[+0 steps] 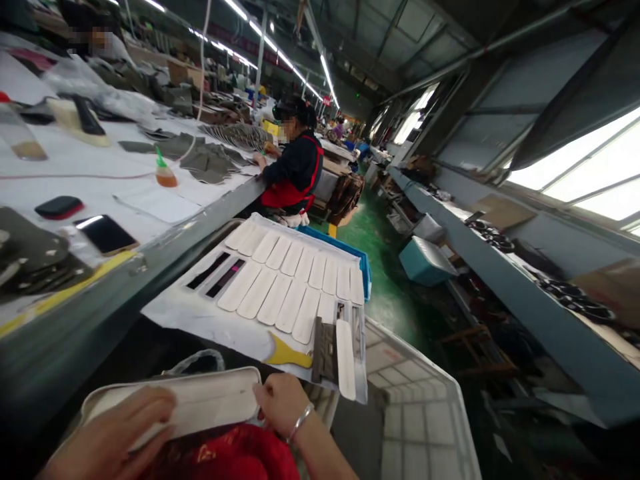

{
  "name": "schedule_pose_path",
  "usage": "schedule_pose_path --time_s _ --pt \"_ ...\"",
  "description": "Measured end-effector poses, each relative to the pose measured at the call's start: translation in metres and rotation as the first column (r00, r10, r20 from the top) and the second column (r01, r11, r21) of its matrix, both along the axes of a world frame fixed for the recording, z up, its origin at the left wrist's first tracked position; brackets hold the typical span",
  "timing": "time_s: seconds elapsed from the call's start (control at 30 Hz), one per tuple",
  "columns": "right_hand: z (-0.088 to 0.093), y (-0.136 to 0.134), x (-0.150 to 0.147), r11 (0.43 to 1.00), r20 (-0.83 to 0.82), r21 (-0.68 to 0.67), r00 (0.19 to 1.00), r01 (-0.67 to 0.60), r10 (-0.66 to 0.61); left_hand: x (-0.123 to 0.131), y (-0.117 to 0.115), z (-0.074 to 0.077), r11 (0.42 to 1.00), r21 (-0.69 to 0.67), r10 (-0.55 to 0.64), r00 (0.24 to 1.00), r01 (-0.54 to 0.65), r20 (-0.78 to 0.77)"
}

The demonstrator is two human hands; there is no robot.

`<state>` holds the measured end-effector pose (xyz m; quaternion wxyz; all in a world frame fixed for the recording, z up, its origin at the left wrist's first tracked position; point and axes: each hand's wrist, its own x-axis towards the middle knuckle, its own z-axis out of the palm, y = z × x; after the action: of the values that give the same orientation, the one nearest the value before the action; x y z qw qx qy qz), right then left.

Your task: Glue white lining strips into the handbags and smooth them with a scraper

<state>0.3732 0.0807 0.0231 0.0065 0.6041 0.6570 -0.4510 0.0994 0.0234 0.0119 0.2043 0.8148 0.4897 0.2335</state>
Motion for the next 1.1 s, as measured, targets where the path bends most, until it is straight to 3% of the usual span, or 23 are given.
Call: schedule_pose_path --time_s 0.07,0.13,0.27,0.37,0.4,0.47,0.53,0.6,0.67,0.77,0.93,1.1 --pt "0.005 0.002 -0.007 0.977 0.185 0.169 0.978 -0.128 0.097 0.033 0.009 0.009 0.982 0.032 -0.181 0.976 0.186 -0.12" --pt "0.005 0.004 -0.013 0.933 0.341 0.279 0.932 -0.229 0.127 0.057 0.018 0.01 0.96 -0.04 -0.28 0.933 0.279 -0.224" --pt "0.0 0.004 -0.02 0.908 0.476 0.312 0.873 -0.28 0.106 0.07 0.025 -0.001 0.946 -0.136 -0.321 0.898 0.293 -0.299" --pt "-0.001 0.005 -0.017 0.921 0.414 0.312 0.906 -0.233 0.088 0.068 0.025 -0.006 0.942 -0.155 -0.331 0.9 0.297 -0.283" --pt "-0.001 0.005 -0.014 0.949 0.315 0.264 0.945 -0.174 0.085 0.067 0.026 -0.005 0.94 -0.167 -0.333 0.901 0.296 -0.278" --pt "-0.004 0.007 -0.004 1.0 -0.01 0.005 1.0 -0.006 0.006 0.067 0.027 0.001 0.938 -0.194 -0.333 0.905 0.288 -0.265" --pt "-0.013 0.01 0.006 0.942 -0.305 -0.325 0.933 0.085 -0.19 0.067 0.028 0.008 0.933 -0.224 -0.335 0.909 0.283 -0.248" --pt "-0.025 0.012 0.014 0.866 -0.435 -0.488 0.828 0.113 -0.353 0.067 0.029 0.015 0.928 -0.251 -0.335 0.912 0.275 -0.237" --pt "-0.038 0.015 0.017 0.838 -0.468 -0.527 0.775 0.142 -0.425 0.066 0.03 0.019 0.923 -0.274 -0.335 0.913 0.269 -0.232" --pt "-0.047 0.021 0.012 0.818 -0.427 -0.549 0.785 0.169 -0.448 0.065 0.032 0.017 0.92 -0.289 -0.333 0.917 0.265 -0.22" --pt "-0.032 0.031 0.003 0.846 -0.309 -0.504 0.878 0.173 -0.364 0.071 0.036 0.01 0.918 -0.301 -0.332 0.916 0.26 -0.223" --pt "-0.021 0.031 0.001 0.903 -0.194 -0.414 0.958 0.117 -0.213 0.059 0.026 0.023 0.904 -0.319 -0.332 0.937 0.284 -0.107"
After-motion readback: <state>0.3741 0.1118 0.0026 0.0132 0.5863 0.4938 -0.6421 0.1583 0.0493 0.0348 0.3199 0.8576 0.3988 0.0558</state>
